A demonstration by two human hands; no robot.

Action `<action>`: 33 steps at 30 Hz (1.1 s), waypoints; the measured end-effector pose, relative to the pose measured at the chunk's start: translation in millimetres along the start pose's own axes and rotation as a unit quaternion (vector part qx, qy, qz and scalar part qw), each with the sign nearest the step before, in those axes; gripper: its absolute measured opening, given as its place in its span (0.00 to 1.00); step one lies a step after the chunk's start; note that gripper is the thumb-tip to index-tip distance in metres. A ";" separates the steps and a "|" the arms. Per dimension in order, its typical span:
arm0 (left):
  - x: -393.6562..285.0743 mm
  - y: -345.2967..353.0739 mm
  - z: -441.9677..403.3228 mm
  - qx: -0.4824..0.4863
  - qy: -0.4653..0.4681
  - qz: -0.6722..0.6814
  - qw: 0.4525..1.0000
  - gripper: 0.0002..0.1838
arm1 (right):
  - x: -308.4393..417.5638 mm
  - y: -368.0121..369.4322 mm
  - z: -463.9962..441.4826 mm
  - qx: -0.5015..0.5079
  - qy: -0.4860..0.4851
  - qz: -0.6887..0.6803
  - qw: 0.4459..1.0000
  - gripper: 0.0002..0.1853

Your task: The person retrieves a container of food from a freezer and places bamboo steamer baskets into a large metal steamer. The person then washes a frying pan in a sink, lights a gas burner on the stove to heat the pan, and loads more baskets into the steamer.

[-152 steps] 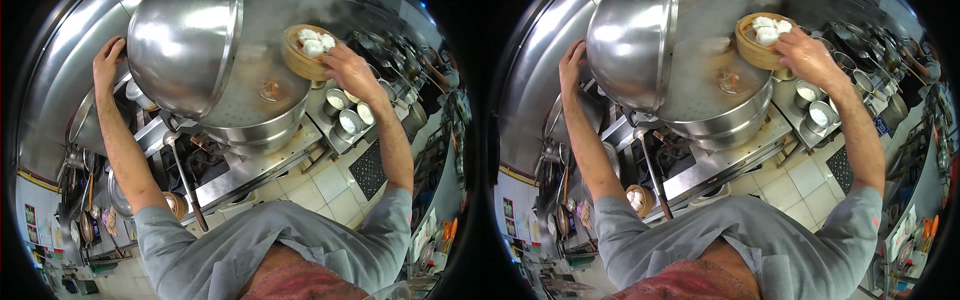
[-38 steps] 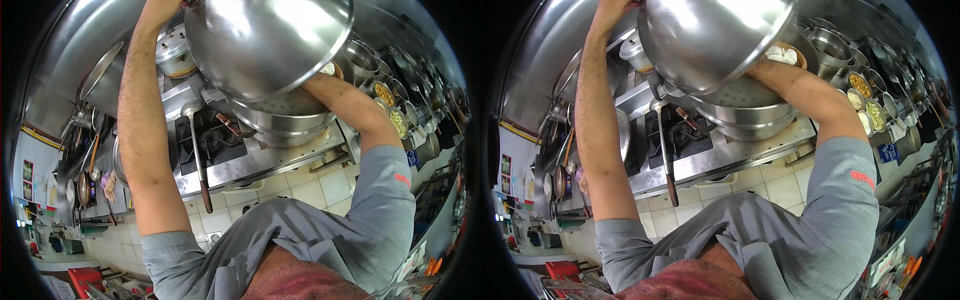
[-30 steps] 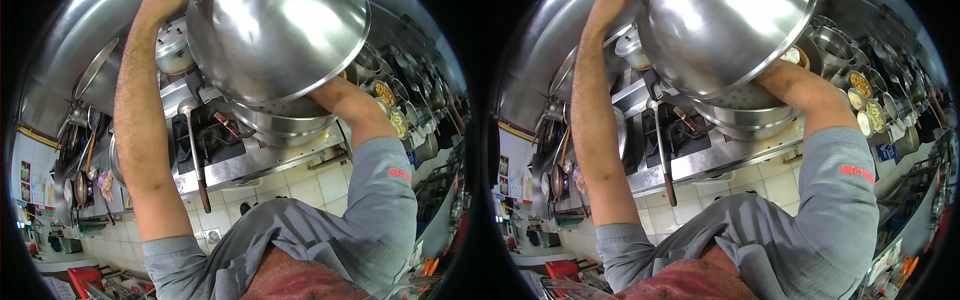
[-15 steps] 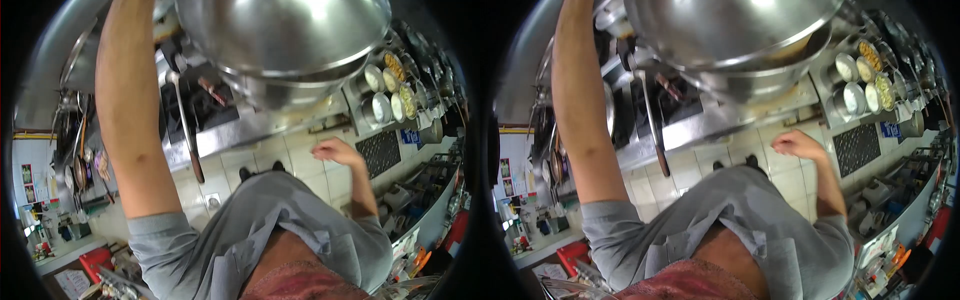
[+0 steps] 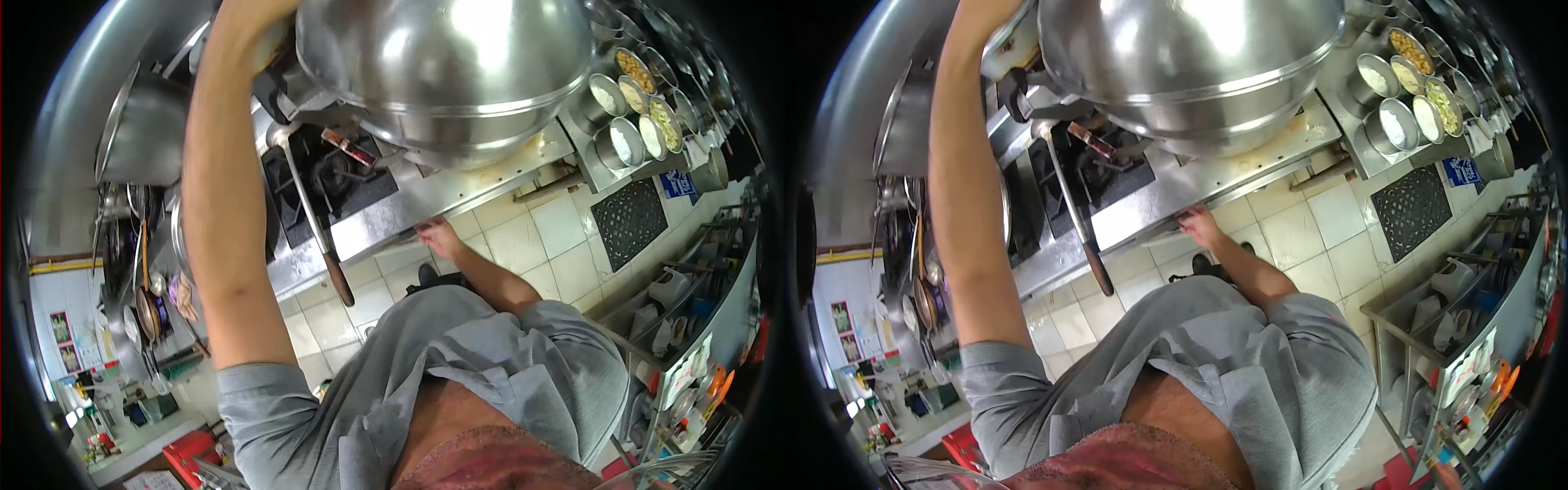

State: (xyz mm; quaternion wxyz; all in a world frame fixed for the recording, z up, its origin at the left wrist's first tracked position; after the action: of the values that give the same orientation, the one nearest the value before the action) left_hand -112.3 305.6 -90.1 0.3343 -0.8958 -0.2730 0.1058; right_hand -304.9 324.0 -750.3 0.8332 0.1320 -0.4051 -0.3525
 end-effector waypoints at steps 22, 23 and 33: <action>91.3 58.4 210.8 -0.214 -0.583 0.656 0.428 0.09 | 697.1 70.4 99.5 -0.023 -0.376 0.276 0.884 0.25; 90.0 59.7 207.9 -0.215 -0.576 0.675 0.408 0.09 | 697.4 74.3 94.3 -0.016 -0.374 0.279 0.884 0.25; 88.3 53.7 202.8 -0.227 -0.603 0.639 0.420 0.07 | 747.4 54.8 -4.6 -0.005 -0.317 0.158 0.935 0.09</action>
State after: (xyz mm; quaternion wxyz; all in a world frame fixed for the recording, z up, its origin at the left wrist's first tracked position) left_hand -92.1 431.1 -279.0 -0.2951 -0.5630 0.2325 0.7361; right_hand 41.3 -156.1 -290.6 0.7072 -0.0567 -0.6619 -0.2417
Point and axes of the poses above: each hand's wrist, its own z-axis away from the middle knuckle, its own y-axis out of the palm, x = y × z, the point moved 10 cm from there along -z, towards the middle knuckle, and after that the axes turned 10 degrees about -x, right-handed, at the moved point
